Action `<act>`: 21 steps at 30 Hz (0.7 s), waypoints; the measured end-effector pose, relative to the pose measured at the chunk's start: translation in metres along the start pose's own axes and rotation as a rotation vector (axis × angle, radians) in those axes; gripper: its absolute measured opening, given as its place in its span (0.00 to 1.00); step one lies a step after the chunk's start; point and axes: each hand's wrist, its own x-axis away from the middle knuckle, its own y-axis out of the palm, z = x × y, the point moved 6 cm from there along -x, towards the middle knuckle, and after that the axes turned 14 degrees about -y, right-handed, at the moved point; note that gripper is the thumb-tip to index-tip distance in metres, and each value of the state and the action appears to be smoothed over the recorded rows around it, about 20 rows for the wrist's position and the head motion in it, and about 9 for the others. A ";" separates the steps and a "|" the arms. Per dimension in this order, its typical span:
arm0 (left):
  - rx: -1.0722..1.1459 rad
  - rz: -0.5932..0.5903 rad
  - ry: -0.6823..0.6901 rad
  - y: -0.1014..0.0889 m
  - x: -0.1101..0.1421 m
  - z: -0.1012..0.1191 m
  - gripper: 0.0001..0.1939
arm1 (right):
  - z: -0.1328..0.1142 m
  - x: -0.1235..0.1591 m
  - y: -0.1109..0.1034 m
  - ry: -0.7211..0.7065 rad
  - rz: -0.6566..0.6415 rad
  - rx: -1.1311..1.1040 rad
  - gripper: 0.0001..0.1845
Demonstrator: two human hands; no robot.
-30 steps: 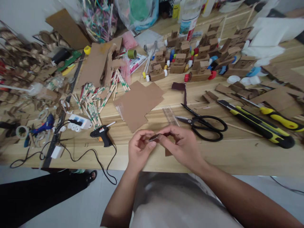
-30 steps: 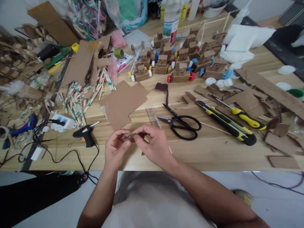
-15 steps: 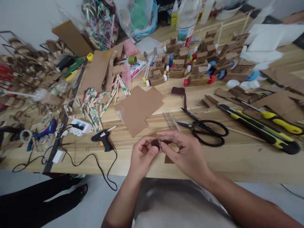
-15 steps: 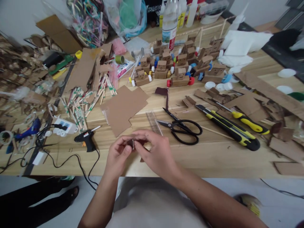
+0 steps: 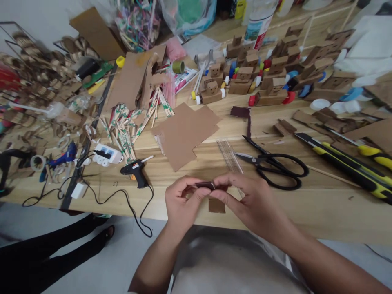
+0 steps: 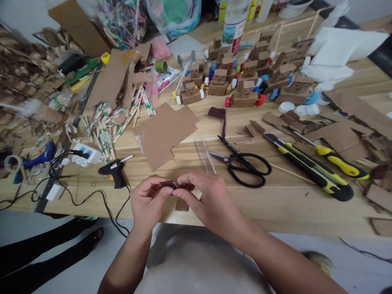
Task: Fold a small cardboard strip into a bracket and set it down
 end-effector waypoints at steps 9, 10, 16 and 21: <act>0.103 -0.050 0.019 -0.001 -0.008 -0.005 0.23 | -0.002 -0.004 -0.002 -0.036 -0.003 -0.017 0.08; 0.120 -0.057 0.013 0.000 -0.008 -0.007 0.22 | -0.003 -0.005 -0.002 -0.037 0.007 -0.018 0.08; 0.084 -0.073 -0.045 -0.001 -0.006 -0.012 0.26 | -0.012 -0.008 -0.002 -0.102 -0.021 0.096 0.11; 0.087 -0.149 -0.033 -0.003 -0.007 -0.011 0.26 | -0.023 -0.011 -0.001 -0.242 -0.073 0.218 0.12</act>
